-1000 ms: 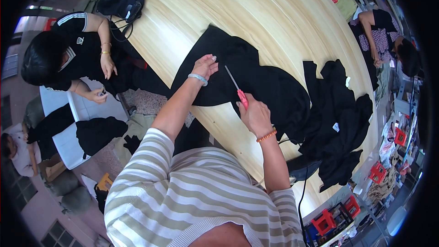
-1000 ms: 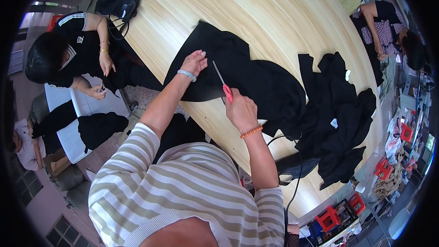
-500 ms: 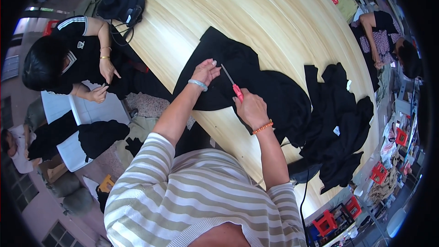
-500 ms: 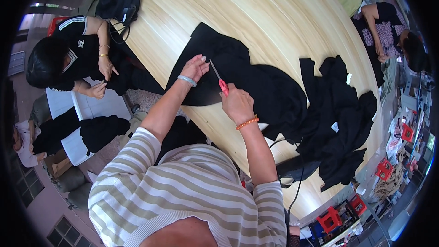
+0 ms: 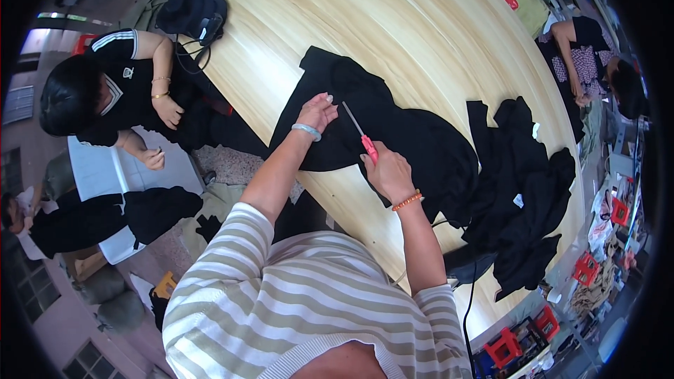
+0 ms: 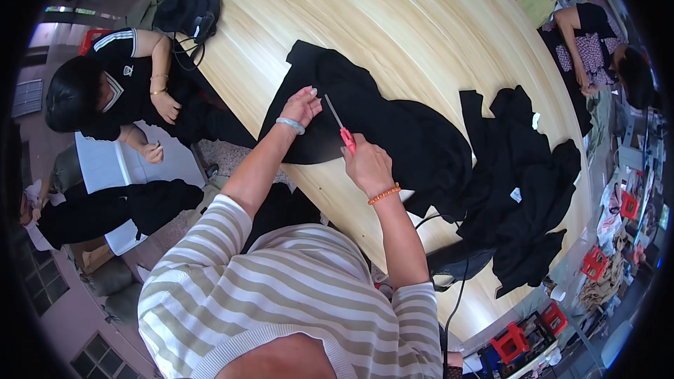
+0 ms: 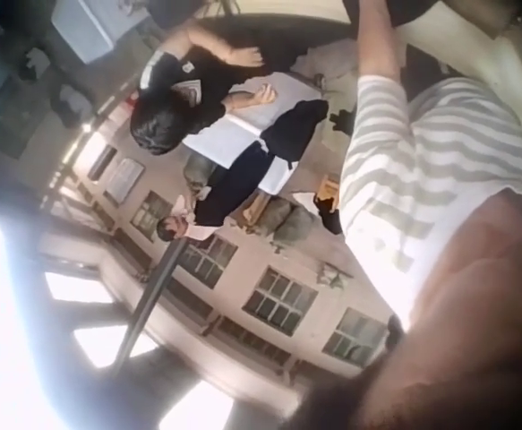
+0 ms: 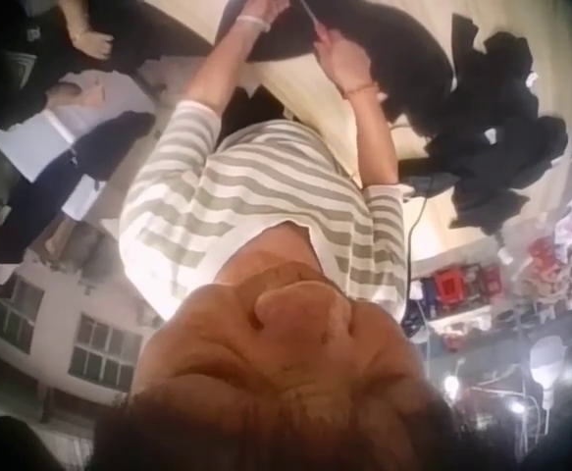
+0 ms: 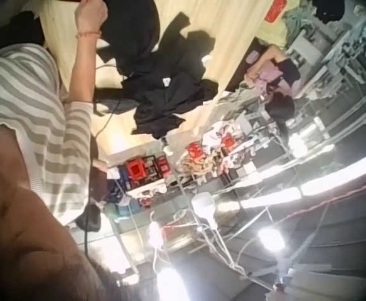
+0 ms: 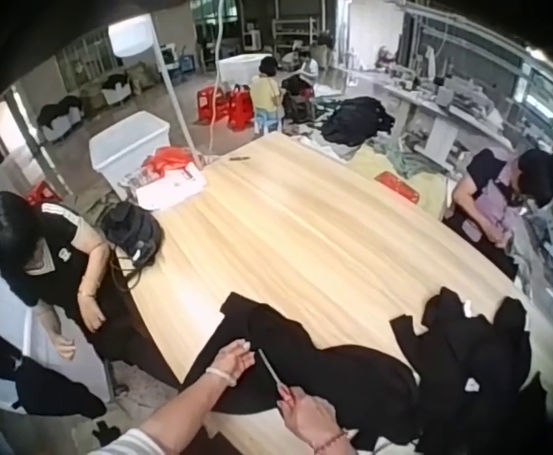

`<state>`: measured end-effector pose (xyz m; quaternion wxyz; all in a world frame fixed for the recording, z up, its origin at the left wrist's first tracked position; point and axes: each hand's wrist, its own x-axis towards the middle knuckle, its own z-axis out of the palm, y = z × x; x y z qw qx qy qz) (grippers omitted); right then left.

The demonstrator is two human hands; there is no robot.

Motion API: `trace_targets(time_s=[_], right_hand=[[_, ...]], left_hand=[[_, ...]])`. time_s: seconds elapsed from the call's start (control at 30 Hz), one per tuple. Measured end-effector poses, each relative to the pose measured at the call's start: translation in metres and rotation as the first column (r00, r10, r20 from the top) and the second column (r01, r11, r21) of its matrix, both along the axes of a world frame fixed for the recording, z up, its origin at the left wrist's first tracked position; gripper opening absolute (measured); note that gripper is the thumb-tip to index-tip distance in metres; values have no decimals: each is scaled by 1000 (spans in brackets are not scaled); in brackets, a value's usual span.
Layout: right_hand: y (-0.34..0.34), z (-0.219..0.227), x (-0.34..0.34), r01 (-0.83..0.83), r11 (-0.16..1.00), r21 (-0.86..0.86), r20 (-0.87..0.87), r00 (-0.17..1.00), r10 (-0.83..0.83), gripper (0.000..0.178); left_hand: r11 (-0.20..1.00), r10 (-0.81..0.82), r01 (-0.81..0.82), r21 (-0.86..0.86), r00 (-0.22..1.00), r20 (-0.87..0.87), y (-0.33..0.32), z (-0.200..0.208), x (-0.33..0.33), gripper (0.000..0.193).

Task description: Trimming excess threads from black garments using small scissors on a work table.

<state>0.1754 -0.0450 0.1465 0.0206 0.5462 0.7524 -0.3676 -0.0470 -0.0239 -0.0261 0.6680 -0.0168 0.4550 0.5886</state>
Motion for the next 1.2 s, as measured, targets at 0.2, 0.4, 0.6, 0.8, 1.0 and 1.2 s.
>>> trace_targets(time_s=[0.2, 0.4, 0.6, 0.8, 1.0, 1.2], right_hand=[[-8, 5, 0, -11, 1000, -20, -28, 1000, 11, 27], [-13, -20, 11, 2, 1000, 9, -153, 988, -1, 37], [-1, -71, 85, 398, 916, 50, 1, 917, -398, 43], [-19, -77, 151, 411, 883, 229, -3, 907, -421, 45], [-32, -17, 120, 285, 951, 117, -145, 953, -267, 42], [-45, -5, 100, 74, 994, -81, 61, 996, -69, 43]], left_hand=[[999, 0, 0, 35, 1000, 9, -2, -8, -3, 12], [999, -35, 32, -36, 995, -89, 4, 10, 4, 13], [992, 130, -129, 17, 982, -140, 6, 21, -7, 15], [993, 10, -19, -117, 997, -76, 0, 27, 36, 22], [958, -228, 220, -182, 973, -22, -6, 23, 80, 50], [928, -272, 74, -366, 806, -526, 0, 16, 103, 29]])
